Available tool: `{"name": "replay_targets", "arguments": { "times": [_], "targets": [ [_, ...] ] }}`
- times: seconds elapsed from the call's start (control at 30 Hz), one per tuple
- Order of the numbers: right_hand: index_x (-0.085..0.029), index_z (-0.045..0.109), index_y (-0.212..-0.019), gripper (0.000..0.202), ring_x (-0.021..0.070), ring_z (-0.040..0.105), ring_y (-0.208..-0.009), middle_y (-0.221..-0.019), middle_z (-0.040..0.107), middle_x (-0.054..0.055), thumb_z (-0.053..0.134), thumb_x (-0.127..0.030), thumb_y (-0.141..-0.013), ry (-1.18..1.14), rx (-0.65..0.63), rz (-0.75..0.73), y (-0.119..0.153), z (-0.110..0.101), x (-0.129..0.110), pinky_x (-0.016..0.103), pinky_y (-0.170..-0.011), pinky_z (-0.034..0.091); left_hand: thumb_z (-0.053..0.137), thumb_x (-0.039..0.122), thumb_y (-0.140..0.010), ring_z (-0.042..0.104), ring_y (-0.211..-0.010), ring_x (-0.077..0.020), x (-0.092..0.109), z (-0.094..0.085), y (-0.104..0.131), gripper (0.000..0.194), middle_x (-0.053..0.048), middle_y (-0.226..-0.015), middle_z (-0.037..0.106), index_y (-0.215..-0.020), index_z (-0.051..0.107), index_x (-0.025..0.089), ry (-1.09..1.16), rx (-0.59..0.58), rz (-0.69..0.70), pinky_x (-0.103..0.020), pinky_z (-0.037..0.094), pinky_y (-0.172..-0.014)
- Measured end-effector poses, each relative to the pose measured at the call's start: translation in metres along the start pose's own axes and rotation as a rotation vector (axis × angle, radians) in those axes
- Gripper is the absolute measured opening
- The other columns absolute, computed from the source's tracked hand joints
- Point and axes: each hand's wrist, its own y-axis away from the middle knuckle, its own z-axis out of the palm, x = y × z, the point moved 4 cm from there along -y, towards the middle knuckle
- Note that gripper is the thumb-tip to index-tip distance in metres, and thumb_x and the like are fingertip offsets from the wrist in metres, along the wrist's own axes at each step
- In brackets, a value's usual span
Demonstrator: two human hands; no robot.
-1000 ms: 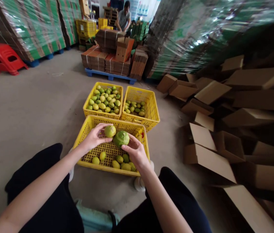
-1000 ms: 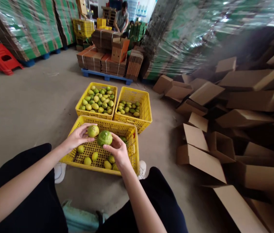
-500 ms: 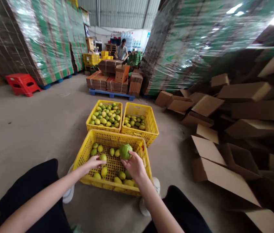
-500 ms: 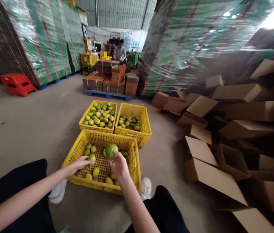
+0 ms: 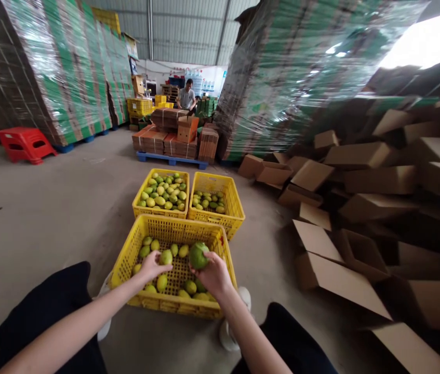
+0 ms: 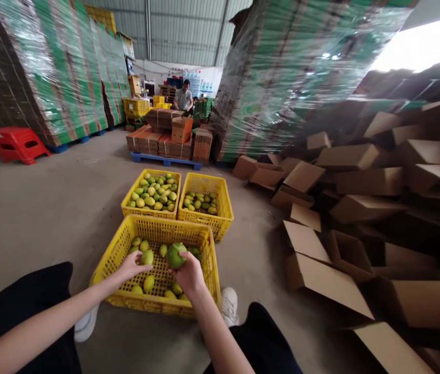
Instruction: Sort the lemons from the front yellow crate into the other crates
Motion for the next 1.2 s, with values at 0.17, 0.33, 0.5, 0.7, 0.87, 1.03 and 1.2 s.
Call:
{"name": "replay_targets", "arguments": {
  "times": [0.17, 0.33, 0.5, 0.7, 0.87, 1.03, 1.2],
  "targets": [
    [-0.023, 0.067, -0.089, 0.04, 0.018, 0.065, -0.078, -0.084, 0.072, -0.002, 0.087, -0.025, -0.055, 0.171, 0.168, -0.248, 0.009, 0.001, -0.001, 0.029, -0.071, 0.051, 0.086, 0.043, -0.063, 0.067, -0.095, -0.0248, 0.07, 0.016, 0.008, 0.054, -0.007, -0.103, 0.068, -0.106, 0.061, 0.021, -0.132, 0.038, 0.148, -0.039, 0.054, -0.085],
    [-0.026, 0.061, -0.093, 0.049, 0.0174, 0.064, -0.082, -0.088, 0.07, -0.004, 0.092, -0.029, -0.055, 0.348, 0.235, -0.429, 0.016, 0.016, -0.015, 0.03, -0.078, 0.052, 0.085, 0.036, -0.068, 0.064, -0.097, -0.0225, 0.108, 0.009, 0.013, 0.048, -0.008, -0.117, 0.063, -0.11, 0.067, 0.023, -0.159, 0.059, 0.293, -0.034, 0.056, -0.079],
    [-0.027, 0.059, -0.094, 0.053, 0.0187, 0.064, -0.086, -0.091, 0.068, -0.003, 0.093, -0.027, -0.054, 0.481, 0.258, -0.56, 0.018, 0.027, -0.034, 0.032, -0.08, 0.052, 0.086, 0.034, -0.068, 0.064, -0.108, -0.0256, 0.119, -0.001, 0.013, 0.054, -0.009, -0.12, 0.067, -0.117, 0.067, 0.023, -0.096, 0.022, 0.305, -0.04, 0.053, -0.093],
    [-0.027, 0.054, -0.095, 0.053, 0.017, 0.064, -0.083, -0.09, 0.066, -0.004, 0.092, -0.034, -0.057, 0.527, 0.403, -0.659, 0.012, 0.03, -0.041, 0.032, -0.078, 0.052, 0.089, 0.033, -0.061, 0.068, -0.095, -0.0216, 0.116, -0.003, 0.021, 0.061, -0.006, -0.106, 0.068, -0.112, 0.058, 0.021, 0.147, 0.13, 0.205, -0.039, 0.055, -0.09],
    [-0.026, 0.054, -0.092, 0.05, 0.0176, 0.064, -0.081, -0.086, 0.066, -0.003, 0.089, -0.04, -0.06, 0.517, 0.258, -0.609, -0.012, 0.05, -0.018, 0.032, -0.077, 0.053, 0.087, 0.036, -0.064, 0.07, -0.104, -0.0253, 0.109, -0.011, 0.024, 0.062, -0.009, -0.112, 0.073, -0.118, 0.06, 0.019, 0.265, 0.112, 0.156, -0.042, 0.054, -0.099],
    [-0.025, 0.053, -0.092, 0.051, 0.0186, 0.063, -0.083, -0.088, 0.065, -0.002, 0.089, -0.04, -0.059, 0.523, 0.215, -0.593, -0.029, 0.064, -0.005, 0.033, -0.078, 0.053, 0.083, 0.04, -0.069, 0.069, -0.113, -0.0287, 0.107, -0.031, 0.028, 0.067, -0.014, -0.125, 0.072, -0.128, 0.06, 0.016, 0.237, 0.164, 0.152, -0.045, 0.052, -0.104],
    [-0.025, 0.055, -0.095, 0.052, 0.0197, 0.062, -0.084, -0.09, 0.065, -0.001, 0.089, -0.04, -0.058, 0.6, 0.246, -0.654, -0.032, 0.068, 0.006, 0.034, -0.079, 0.052, 0.078, 0.046, -0.074, 0.068, -0.117, -0.0307, 0.097, -0.042, 0.034, 0.062, -0.014, -0.124, 0.072, -0.127, 0.062, 0.016, 0.212, 0.199, 0.088, -0.045, 0.054, -0.102]
  ]
}}
